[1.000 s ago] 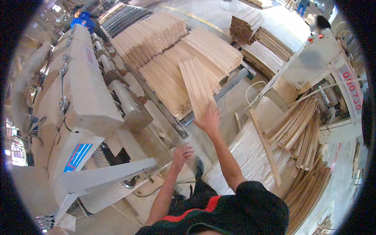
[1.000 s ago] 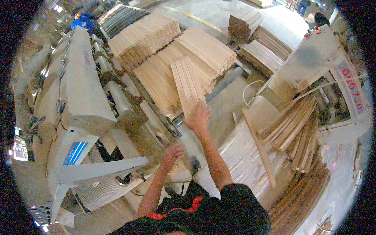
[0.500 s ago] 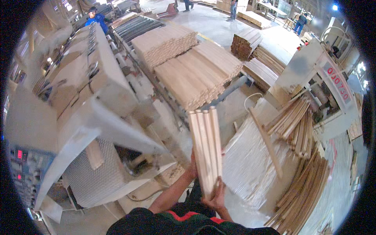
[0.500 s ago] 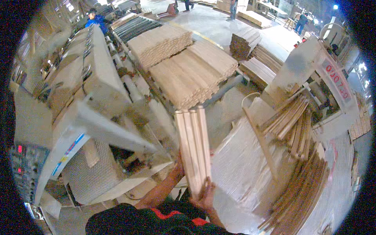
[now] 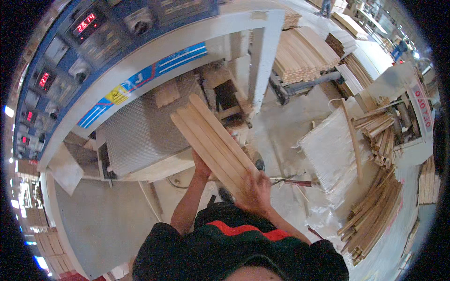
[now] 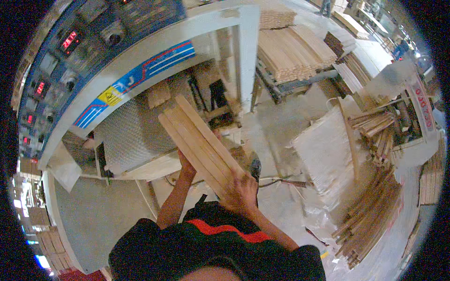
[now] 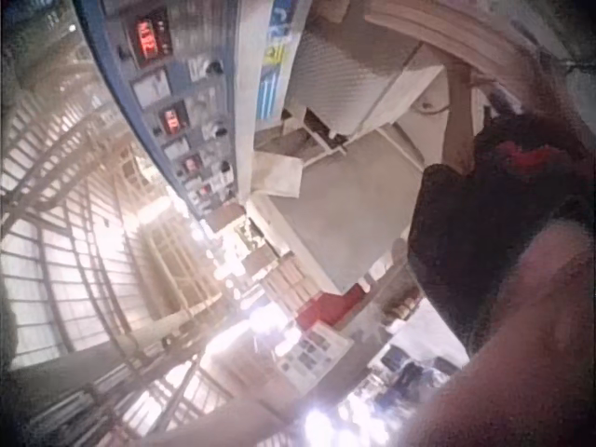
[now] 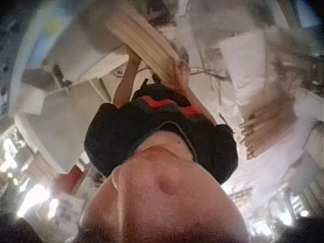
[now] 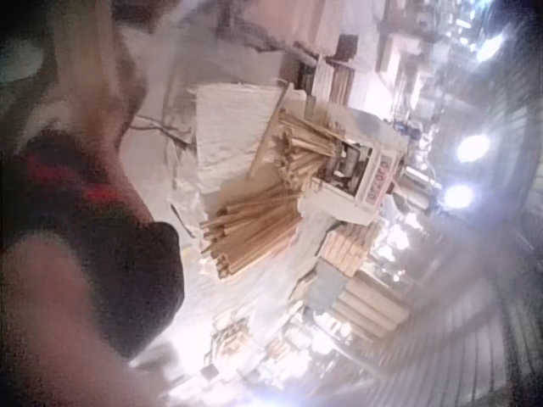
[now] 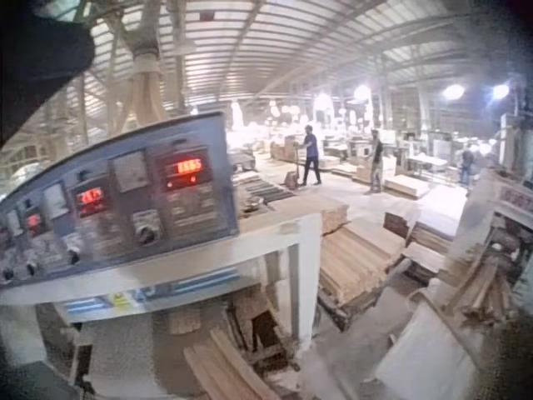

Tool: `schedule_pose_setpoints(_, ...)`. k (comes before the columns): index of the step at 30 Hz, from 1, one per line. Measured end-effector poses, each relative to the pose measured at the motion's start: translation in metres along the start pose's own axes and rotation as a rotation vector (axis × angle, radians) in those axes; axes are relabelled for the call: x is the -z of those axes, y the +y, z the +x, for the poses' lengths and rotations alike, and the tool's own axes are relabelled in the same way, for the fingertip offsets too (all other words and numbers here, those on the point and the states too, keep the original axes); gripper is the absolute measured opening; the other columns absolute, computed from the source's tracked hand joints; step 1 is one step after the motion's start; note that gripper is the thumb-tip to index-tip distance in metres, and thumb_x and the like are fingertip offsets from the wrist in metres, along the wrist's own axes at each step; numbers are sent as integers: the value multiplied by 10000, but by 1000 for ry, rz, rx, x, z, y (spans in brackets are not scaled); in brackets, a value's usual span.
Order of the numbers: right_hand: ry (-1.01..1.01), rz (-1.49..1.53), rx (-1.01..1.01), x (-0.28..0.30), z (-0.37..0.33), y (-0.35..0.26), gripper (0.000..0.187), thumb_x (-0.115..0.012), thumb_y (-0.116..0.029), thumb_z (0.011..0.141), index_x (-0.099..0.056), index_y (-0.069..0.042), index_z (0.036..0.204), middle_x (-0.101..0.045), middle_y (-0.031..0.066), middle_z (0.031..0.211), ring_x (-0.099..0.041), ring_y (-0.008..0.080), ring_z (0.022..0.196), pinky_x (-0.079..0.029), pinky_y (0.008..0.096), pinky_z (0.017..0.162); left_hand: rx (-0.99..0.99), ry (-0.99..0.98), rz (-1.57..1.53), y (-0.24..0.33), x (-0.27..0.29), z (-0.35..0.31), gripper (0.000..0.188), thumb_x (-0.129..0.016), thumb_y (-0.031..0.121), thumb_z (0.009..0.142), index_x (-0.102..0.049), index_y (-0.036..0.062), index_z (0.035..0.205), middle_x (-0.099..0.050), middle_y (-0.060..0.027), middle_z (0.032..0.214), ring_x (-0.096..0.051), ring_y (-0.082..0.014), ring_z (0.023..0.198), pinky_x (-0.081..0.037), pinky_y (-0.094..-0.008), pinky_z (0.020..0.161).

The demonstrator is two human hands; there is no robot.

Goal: The person repeatedly picks up wooden planks from a stack and feeds them into a woodworking machine. The planks are processed and then placed onto a conveyor belt. The person continues this cycle throughout the video.

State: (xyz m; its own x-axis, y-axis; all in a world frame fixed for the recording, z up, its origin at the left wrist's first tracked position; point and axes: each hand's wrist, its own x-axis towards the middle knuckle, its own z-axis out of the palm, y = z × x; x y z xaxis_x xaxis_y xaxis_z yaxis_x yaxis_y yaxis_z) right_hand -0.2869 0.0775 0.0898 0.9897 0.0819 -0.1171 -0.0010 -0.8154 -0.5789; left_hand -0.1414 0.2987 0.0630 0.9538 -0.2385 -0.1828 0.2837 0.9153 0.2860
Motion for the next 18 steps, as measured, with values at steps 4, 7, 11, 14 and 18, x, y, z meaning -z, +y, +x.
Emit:
schedule_pose_setpoints(4,-177,-90,-61,-1,35,-132,1175,-766,-463,524,-126,-116,1446,-336,357,1267,-321,509,1184,-252,612,967,-273,310,216,48,27,-21,770,-294,648,875,-374,48,1352,-468,-155,1314,-481,-332,1156,-381,-446,1000)
schedule_pose_setpoints(7,-153,-118,-106,-32,37,-154,1175,-766,-451,528,-114,-102,1441,-323,387,1258,-327,527,1178,-277,626,940,-172,406,221,44,34,-53,827,-342,687,840,-370,40,1355,-456,-158,1326,-456,-341,1181,-357,-441,1015)
schedule_pose_setpoints(11,-101,-132,-84,-50,28,-160,1154,-755,-474,555,-117,-76,1431,-333,394,1244,-352,539,1151,-307,606,933,48,238,-135,16,64,-107,849,-388,681,827,-356,19,1357,-443,-184,1329,-433,-354,1203,-335,-448,1029)
schedule_pose_setpoints(14,-104,-76,36,-55,28,-167,1090,-749,-467,606,-143,-66,1418,-363,353,1251,-387,519,1127,-363,559,917,39,225,-113,32,67,-124,813,-400,637,846,-345,7,1357,-447,-201,1317,-428,-359,1206,-325,-449,1037)
schedule_pose_setpoints(18,69,146,351,-78,45,-141,878,-742,-350,704,-257,-47,1371,-489,239,1187,-492,409,1069,-436,481,873,-124,303,92,49,72,-126,673,-444,515,878,-379,4,1312,-511,-192,1229,-495,-351,1125,-386,-462,980)
